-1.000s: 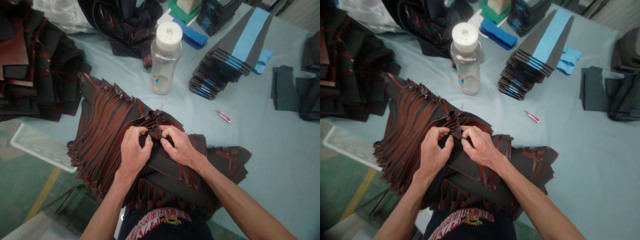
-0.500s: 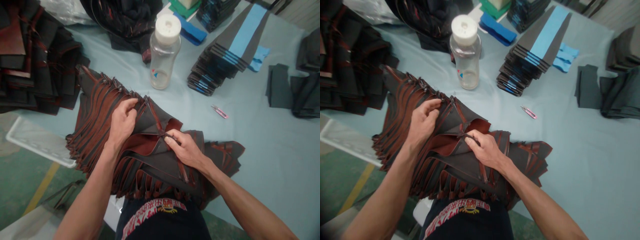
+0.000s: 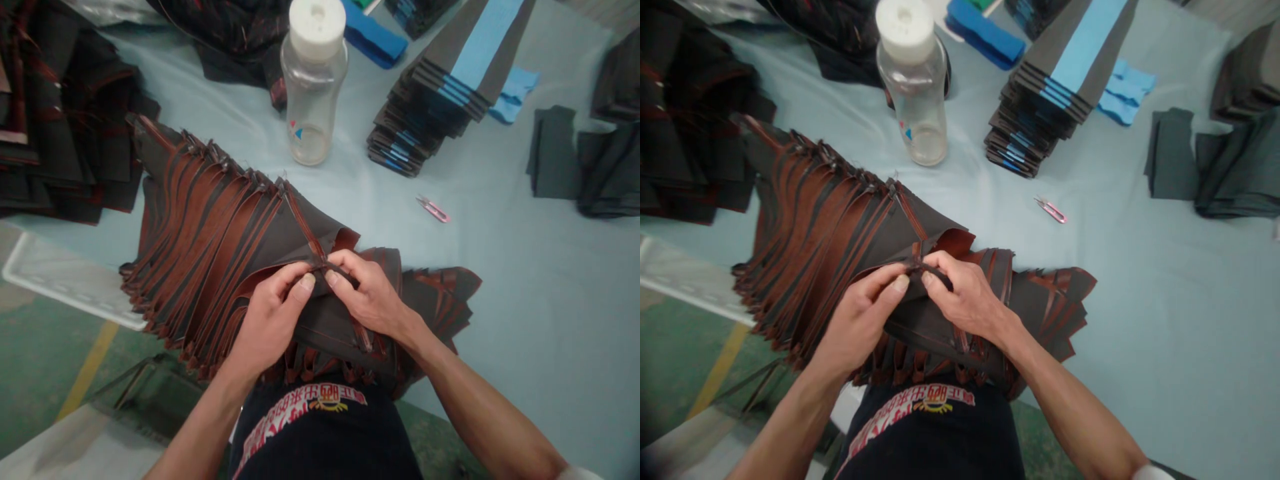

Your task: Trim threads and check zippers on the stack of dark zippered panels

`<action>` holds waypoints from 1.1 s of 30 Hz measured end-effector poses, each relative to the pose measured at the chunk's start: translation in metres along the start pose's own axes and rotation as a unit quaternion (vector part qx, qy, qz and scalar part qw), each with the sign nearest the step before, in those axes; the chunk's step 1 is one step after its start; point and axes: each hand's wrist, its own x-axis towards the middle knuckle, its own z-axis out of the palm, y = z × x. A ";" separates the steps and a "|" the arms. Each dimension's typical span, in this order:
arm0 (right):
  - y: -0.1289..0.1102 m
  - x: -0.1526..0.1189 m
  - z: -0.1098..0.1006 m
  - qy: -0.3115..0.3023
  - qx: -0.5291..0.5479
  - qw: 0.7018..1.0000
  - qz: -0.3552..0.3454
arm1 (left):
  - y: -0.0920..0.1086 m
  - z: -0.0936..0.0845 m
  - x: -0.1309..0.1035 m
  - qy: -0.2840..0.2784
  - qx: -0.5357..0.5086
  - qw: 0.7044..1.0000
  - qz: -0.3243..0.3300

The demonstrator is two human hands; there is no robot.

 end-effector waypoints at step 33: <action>-0.025 -0.017 0.008 0.096 0.228 0.951 0.185 | -0.008 0.029 -0.013 -0.039 -0.297 0.949 -0.104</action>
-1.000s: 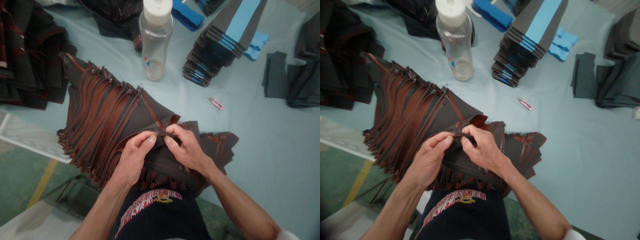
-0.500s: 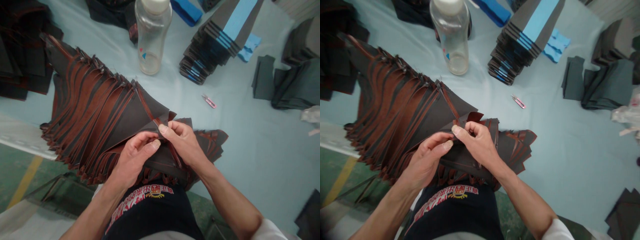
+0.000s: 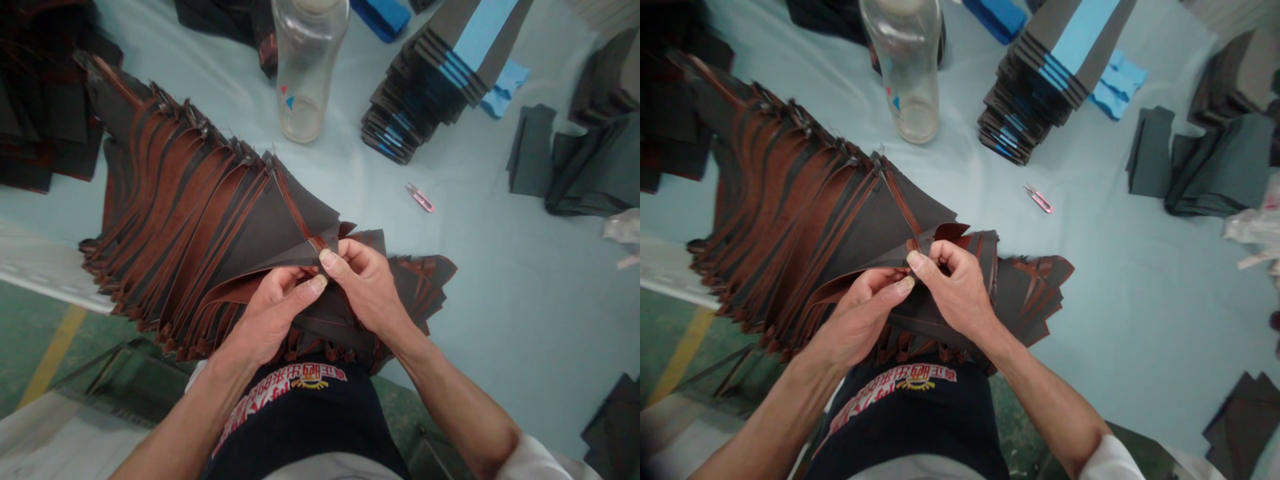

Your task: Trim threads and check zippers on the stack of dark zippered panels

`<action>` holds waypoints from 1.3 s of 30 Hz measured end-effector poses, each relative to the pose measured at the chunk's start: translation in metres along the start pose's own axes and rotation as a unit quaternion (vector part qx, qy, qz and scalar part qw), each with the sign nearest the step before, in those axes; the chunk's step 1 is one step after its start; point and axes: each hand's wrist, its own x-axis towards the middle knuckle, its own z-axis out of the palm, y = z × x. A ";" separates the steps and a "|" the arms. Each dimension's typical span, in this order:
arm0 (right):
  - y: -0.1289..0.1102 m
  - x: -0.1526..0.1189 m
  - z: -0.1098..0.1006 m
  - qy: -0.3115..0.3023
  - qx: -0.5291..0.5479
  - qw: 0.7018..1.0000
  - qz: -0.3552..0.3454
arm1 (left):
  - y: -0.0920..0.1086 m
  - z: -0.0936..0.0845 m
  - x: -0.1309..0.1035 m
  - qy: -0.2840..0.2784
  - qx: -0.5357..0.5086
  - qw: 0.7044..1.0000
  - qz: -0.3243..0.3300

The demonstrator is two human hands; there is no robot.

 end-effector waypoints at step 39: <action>-0.032 -0.002 -0.042 -0.122 -0.475 0.770 -0.408 | -0.009 -0.001 0.006 0.031 0.066 0.997 0.034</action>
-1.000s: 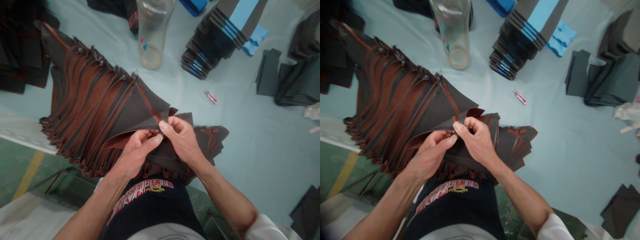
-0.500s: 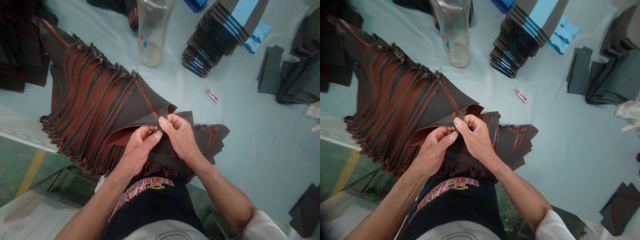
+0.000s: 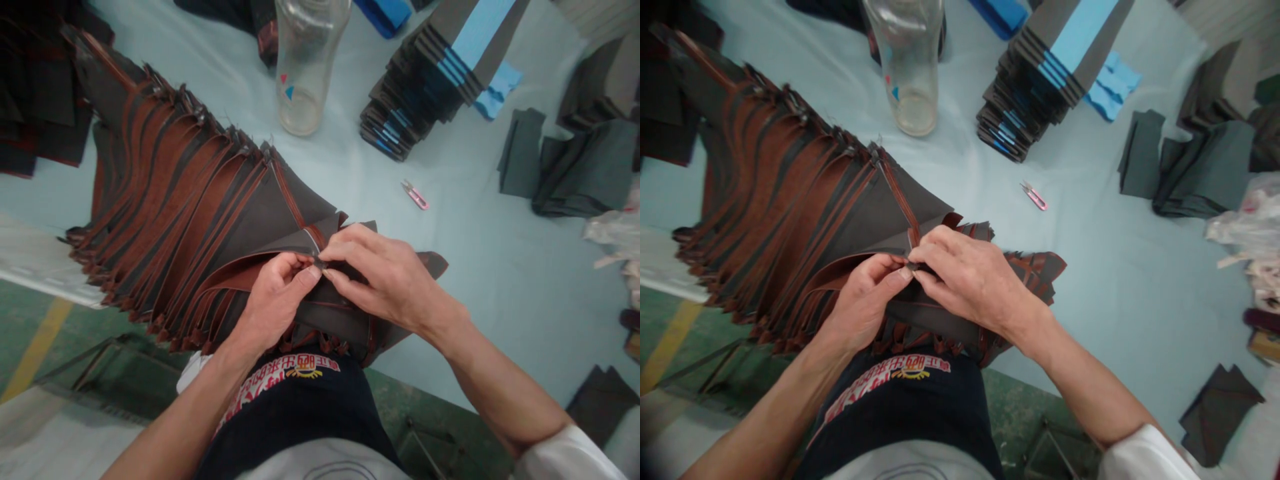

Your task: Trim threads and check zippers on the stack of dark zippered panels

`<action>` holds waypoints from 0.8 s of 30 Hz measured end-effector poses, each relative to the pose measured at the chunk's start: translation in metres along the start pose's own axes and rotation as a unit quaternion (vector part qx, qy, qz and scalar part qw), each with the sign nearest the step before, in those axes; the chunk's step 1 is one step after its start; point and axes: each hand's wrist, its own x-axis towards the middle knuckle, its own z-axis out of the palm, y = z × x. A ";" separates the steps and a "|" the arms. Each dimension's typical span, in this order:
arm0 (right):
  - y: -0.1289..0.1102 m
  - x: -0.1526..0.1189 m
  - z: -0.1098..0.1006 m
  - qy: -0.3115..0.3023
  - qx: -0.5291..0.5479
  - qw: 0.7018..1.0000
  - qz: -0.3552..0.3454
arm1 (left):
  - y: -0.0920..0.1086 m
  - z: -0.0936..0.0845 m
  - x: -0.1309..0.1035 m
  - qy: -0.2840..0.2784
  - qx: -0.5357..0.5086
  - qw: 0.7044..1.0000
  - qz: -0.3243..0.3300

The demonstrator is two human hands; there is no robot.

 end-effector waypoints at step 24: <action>-0.001 0.006 0.018 0.028 0.332 0.884 0.327 | 0.006 -0.004 -0.001 -0.024 0.185 0.982 0.021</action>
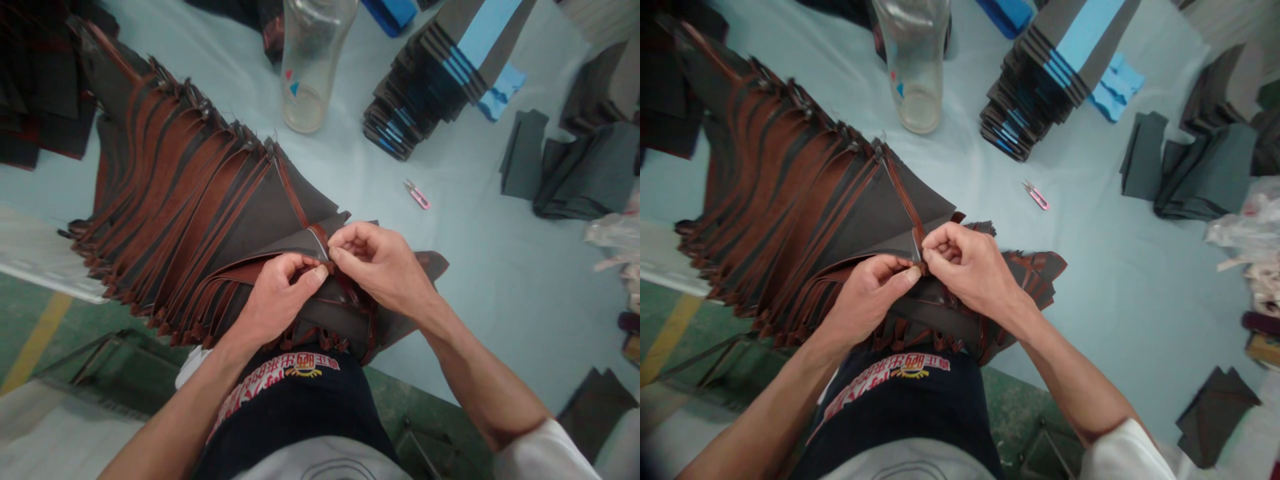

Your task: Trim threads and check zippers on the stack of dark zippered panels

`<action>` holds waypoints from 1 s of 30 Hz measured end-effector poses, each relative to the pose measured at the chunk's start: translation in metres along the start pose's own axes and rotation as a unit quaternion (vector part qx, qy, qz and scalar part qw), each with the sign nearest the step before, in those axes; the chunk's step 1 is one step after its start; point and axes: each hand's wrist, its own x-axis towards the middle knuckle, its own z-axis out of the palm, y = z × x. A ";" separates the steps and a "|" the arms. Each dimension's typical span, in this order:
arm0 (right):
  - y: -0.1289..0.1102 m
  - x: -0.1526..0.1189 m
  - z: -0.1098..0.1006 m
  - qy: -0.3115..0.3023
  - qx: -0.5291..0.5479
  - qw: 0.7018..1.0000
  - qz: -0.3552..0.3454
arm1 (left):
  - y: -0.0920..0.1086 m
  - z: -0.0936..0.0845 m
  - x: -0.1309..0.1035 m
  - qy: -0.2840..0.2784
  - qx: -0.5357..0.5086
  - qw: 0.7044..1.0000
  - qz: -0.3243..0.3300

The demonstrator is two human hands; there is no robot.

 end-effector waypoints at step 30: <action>0.019 -0.005 0.033 0.066 0.002 0.996 -0.055 | -0.023 0.013 0.012 0.085 -0.055 0.989 0.104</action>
